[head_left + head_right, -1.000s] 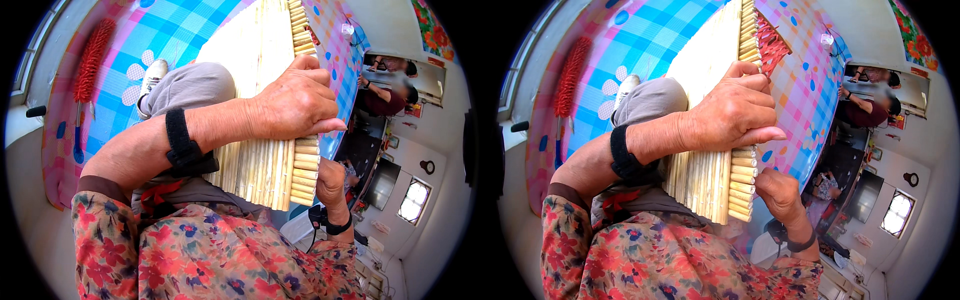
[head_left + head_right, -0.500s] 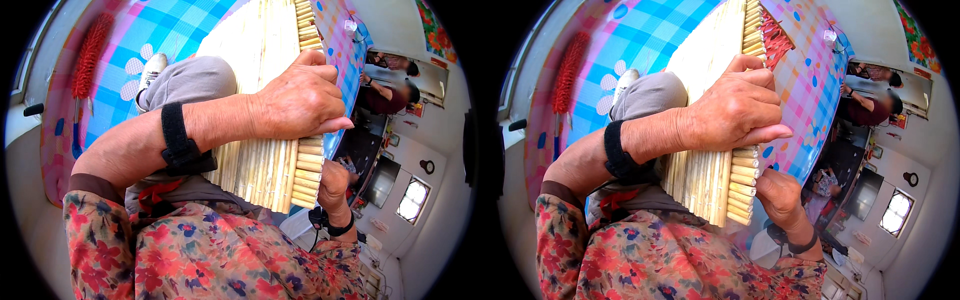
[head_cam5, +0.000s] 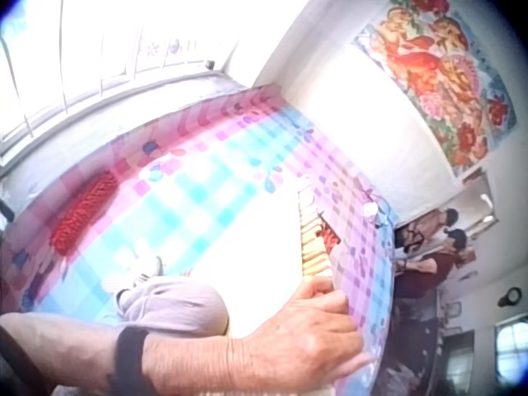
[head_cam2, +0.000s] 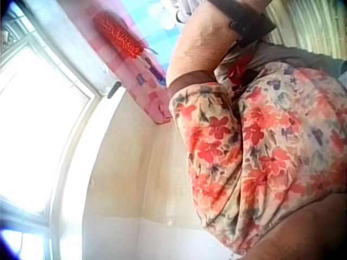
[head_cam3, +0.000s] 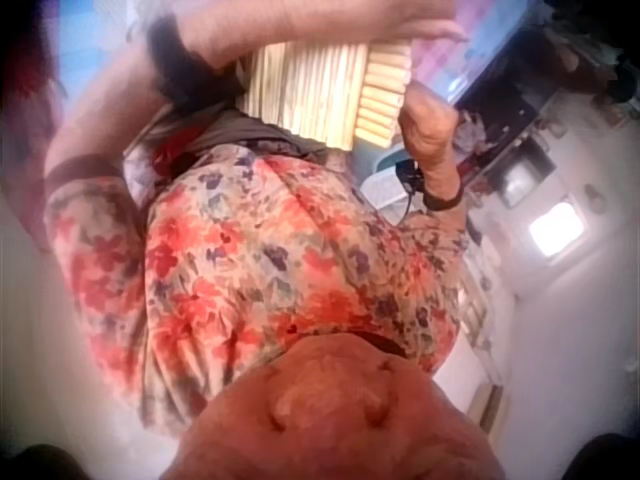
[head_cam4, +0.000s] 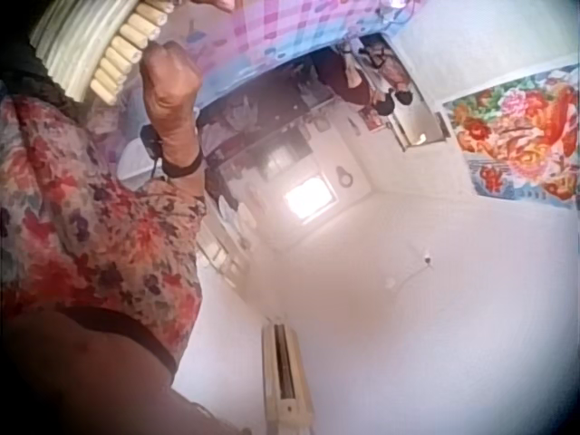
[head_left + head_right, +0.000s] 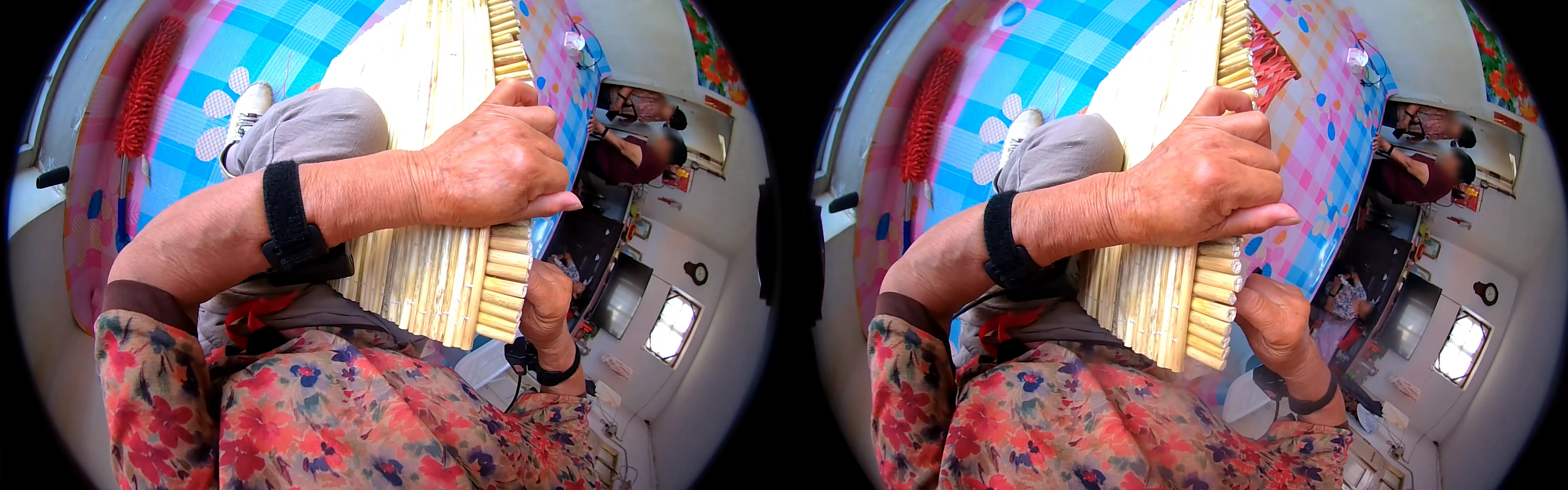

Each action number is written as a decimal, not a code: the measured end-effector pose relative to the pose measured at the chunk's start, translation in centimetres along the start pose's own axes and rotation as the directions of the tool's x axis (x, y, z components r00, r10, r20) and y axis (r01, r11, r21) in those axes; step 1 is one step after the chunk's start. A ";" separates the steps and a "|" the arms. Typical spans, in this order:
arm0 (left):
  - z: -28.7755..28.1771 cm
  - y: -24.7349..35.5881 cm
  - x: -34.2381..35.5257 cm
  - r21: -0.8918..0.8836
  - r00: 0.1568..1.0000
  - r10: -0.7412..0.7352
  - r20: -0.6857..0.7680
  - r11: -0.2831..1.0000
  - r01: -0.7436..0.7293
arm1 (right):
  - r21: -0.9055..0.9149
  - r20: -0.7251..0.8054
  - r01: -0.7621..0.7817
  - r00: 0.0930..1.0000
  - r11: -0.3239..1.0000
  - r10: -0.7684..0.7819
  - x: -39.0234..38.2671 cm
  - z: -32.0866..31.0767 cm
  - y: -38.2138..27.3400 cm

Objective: The person weaves a bamboo mat by hand, inserting thin bamboo strips through vertical threads, pulling them tight, and using a needle and thread to secure the edges before trimming excess thread with scissors.

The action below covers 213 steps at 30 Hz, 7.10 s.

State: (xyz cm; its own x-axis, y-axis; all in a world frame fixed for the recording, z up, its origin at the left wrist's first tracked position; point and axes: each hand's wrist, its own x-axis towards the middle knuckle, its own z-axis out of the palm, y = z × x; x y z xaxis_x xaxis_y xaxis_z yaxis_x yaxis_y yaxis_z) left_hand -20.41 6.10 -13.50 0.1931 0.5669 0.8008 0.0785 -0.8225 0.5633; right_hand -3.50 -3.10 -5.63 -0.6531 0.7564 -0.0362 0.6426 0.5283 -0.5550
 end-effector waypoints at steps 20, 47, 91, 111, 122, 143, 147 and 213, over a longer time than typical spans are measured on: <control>0.5 -0.9 -0.4 -0.029 1.000 -0.004 -0.020 1.000 0.003 | 0.082 0.001 -0.003 1.000 0.997 0.003 0.6 1.1 1.3; 2.1 -1.2 -1.8 0.054 0.983 -0.018 0.184 0.998 0.008 | 0.933 0.322 -0.347 0.696 -0.092 0.642 -3.2 4.3 4.2; -1.0 2.9 1.3 0.006 0.994 0.070 0.081 0.998 -0.070 | 0.325 0.256 -0.233 0.955 0.917 0.152 0.4 -2.1 -0.4; -1.2 5.8 5.8 -0.311 0.902 -0.022 0.431 0.935 0.172 | 0.621 0.206 -0.159 0.978 0.768 0.035 0.0 -3.7 1.7; -0.7 5.7 7.6 -0.332 0.886 -0.086 0.456 0.907 0.258 | 0.535 0.027 -0.076 0.997 0.841 0.073 -2.1 -6.1 2.6; 6.9 3.8 9.0 -0.127 0.940 -0.339 0.030 0.932 0.340 | 0.789 -0.362 0.246 0.927 0.562 0.103 -2.7 -3.6 8.9; 6.3 4.1 8.8 -0.126 0.944 -0.328 0.024 0.936 0.328 | 0.826 -0.371 0.271 0.921 0.494 0.116 -2.0 -2.9 8.8; -5.4 2.8 -1.9 0.003 0.947 0.024 0.319 1.000 -0.026 | 0.201 0.163 -0.267 0.958 0.942 0.237 -0.1 -0.7 -5.5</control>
State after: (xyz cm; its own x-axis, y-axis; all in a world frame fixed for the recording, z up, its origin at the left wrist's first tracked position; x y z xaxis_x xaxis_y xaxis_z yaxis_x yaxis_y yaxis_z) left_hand -25.83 2.96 -12.31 0.4968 0.5031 0.7072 0.0766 -0.8371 0.5417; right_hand -6.68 -5.83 -1.95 -0.5384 0.7870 -0.3013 0.6996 0.2182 -0.6804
